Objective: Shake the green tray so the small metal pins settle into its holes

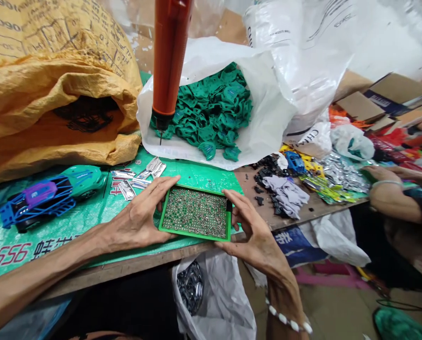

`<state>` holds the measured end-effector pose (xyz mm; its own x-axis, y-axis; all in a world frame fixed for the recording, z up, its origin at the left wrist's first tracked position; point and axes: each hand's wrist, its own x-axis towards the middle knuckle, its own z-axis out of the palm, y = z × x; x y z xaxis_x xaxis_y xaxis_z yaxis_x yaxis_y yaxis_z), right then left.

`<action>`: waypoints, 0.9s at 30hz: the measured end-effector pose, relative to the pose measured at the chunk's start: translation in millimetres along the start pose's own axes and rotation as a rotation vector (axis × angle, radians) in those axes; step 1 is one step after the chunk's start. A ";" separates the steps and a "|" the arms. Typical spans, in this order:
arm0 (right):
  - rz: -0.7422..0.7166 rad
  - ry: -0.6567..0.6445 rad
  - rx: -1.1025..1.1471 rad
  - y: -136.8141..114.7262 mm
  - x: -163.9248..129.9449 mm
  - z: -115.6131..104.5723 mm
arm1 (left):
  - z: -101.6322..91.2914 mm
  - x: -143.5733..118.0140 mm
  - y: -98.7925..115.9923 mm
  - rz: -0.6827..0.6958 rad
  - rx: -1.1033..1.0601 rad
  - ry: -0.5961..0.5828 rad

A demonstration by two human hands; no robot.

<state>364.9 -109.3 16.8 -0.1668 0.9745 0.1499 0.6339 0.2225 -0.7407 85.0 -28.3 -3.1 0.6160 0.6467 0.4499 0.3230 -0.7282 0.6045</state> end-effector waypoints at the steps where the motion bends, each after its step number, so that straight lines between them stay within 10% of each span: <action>1: 0.012 -0.006 0.012 -0.8 -0.5 0.2 | -0.1 -0.3 0.2 -0.007 0.002 0.001; 12: 0.157 -0.070 0.224 -2.0 19.3 -14.0 | -14.7 16.0 -4.4 -0.382 -0.189 -0.174; 27: -0.015 -0.082 0.011 -5.6 9.4 -1.5 | -13.5 0.5 2.3 -0.229 -0.058 -0.156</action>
<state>360.9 -101.3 23.4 -0.2384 0.9652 0.1073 0.6224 0.2367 -0.7461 76.4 -26.6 7.4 0.6358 0.7472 0.1934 0.4278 -0.5497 0.7175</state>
